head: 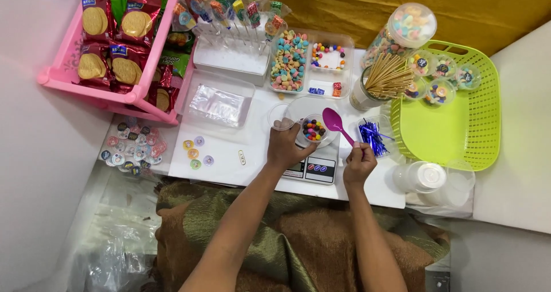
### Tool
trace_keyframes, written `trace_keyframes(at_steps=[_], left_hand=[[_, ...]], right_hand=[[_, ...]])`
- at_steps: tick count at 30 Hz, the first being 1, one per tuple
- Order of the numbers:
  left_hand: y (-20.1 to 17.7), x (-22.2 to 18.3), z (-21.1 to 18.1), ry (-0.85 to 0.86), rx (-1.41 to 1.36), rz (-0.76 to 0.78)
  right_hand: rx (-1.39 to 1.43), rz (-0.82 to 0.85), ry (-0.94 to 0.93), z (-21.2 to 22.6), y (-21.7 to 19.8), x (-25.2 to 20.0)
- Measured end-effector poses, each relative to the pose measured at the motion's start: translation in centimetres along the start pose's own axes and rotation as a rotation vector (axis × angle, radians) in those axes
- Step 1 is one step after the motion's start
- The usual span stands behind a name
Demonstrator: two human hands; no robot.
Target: The person is weighing small candies into a container using a spoon and organizing small stickers on the workspace.
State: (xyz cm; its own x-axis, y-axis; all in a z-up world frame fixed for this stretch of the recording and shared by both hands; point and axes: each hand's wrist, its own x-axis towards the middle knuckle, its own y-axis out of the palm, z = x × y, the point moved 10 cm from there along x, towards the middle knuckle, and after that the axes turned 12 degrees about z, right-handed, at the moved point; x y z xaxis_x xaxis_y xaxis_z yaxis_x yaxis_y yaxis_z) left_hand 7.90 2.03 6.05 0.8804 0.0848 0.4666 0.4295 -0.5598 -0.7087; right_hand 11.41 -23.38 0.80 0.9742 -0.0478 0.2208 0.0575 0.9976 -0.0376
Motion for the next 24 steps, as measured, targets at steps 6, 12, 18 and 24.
trace_keyframes(at_steps=[6, 12, 18, 24], left_hand=[[-2.8, 0.5, -1.5, 0.001, -0.076, -0.040], [-1.4, -0.1, 0.0, 0.003, -0.119, -0.069], [-0.3, -0.2, 1.1, -0.006, -0.150, -0.051], [-0.8, 0.0, 0.9, -0.082, -0.236, 0.044]], right_hand=[[-0.144, 0.164, -0.083, 1.1, 2.4, -1.8], [-0.119, 0.150, -0.079, 1.3, 2.6, -1.7], [-0.152, 0.188, -0.087, 1.1, 3.0, -1.8], [-0.213, 0.166, -0.067, 0.1, 2.7, -1.8]])
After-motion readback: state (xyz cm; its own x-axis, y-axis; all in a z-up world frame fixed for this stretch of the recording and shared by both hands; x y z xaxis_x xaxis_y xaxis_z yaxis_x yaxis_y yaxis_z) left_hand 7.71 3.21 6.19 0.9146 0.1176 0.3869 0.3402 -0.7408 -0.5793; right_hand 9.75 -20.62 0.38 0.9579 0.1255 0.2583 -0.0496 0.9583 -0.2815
